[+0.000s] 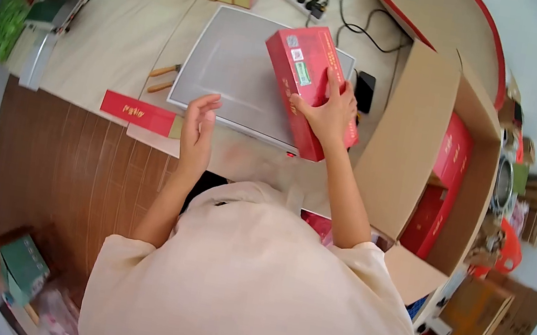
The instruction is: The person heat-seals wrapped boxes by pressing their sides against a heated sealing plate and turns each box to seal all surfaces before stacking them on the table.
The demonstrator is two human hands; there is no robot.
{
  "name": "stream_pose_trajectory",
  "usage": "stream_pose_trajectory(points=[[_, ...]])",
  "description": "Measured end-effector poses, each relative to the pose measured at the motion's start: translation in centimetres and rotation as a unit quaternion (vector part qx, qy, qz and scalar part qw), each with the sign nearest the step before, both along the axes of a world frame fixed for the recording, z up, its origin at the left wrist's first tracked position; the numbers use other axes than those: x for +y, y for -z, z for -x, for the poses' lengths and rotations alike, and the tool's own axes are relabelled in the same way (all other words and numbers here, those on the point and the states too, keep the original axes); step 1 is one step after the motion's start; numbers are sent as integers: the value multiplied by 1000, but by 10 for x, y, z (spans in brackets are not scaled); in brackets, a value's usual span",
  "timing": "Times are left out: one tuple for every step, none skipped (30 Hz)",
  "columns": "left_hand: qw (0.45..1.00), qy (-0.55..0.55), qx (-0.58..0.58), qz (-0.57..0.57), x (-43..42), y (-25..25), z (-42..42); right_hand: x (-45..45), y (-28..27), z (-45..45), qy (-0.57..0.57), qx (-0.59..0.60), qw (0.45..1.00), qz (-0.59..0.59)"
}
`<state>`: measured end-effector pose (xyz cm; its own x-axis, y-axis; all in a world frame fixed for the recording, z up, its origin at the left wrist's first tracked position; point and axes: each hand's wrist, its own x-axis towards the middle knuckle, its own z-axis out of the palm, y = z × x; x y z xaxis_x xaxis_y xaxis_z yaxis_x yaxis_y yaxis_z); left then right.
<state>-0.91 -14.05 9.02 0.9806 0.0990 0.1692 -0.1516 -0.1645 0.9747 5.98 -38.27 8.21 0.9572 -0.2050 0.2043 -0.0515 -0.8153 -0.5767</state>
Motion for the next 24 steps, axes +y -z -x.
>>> stream_pose_trajectory(points=[[1000, -11, 3, -1, 5, 2, 2, 5, 9, -4, -9, -1, 999, 50], [1000, -25, 5, 1, 10, 6, 5, 9, 16, -8, -16, -4, 995, 99], [999, -34, 8, 8, 15, 11, 8, 14, 20, -10, -29, -5, 994, 102], [999, -45, 10, 15, 20, 15, 10, 21, 24, -10, -35, -7, 991, 132], [998, -58, 12, 17, 26, 19, 11, 28, 27, -10, -42, -9, 986, 161], [997, -73, 6, 22, 29, 21, 13, 33, 30, -13, -56, -7, 985, 162], [996, -87, 1, 27, 33, 24, 16, 38, 34, -14, -66, -8, 987, 147], [995, -100, 8, 30, 37, 25, 19, 42, 37, -15, -76, -8, 988, 132], [994, -109, 11, 25, 40, 25, 21, 48, 36, -17, -88, -2, 987, 135], [993, -116, 15, 22, 42, 26, 22, 56, 29, -22, -110, -27, 988, 107], [991, -128, 31, 34, 45, 29, 23, 62, 25, -27, -128, -50, 987, 80], [990, -131, 38, 38, 46, 31, 24, 69, 22, -33, -132, -43, 987, 83], [990, -131, 39, 32, 47, 33, 24, 77, 21, -43, -139, -69, 985, 77], [990, -131, 37, 25, 47, 34, 22, 85, 22, -54, -144, -98, 982, 71], [990, -131, 38, 28, 48, 35, 20, 92, 26, -62, -142, -108, 981, 81], [991, -130, 33, 25, 49, 36, 20, 97, 29, -69, -143, -106, 981, 82], [991, -130, 28, 21, 50, 37, 19, 101, 31, -74, -141, -92, 982, 90], [991, -130, 31, 22, 50, 38, 19, 105, 34, -79, -140, -78, 982, 97], [990, -134, 41, 22, 51, 38, 18, 107, 39, -83, -141, -77, 982, 99], [989, -136, 50, 22, 50, 37, 16, 107, 43, -85, -137, -74, 983, 101], [990, -132, 51, 24, 49, 37, 15, 107, 45, -86, -141, -81, 981, 108], [990, -130, 51, 27, 49, 37, 14, 107, 47, -86, -145, -89, 979, 115], [990, -128, 50, 29, 48, 37, 14, 105, 47, -86, -141, -89, 979, 116], [991, -124, 50, 30, 47, 37, 13, 104, 46, -84, -139, -86, 980, 111]])
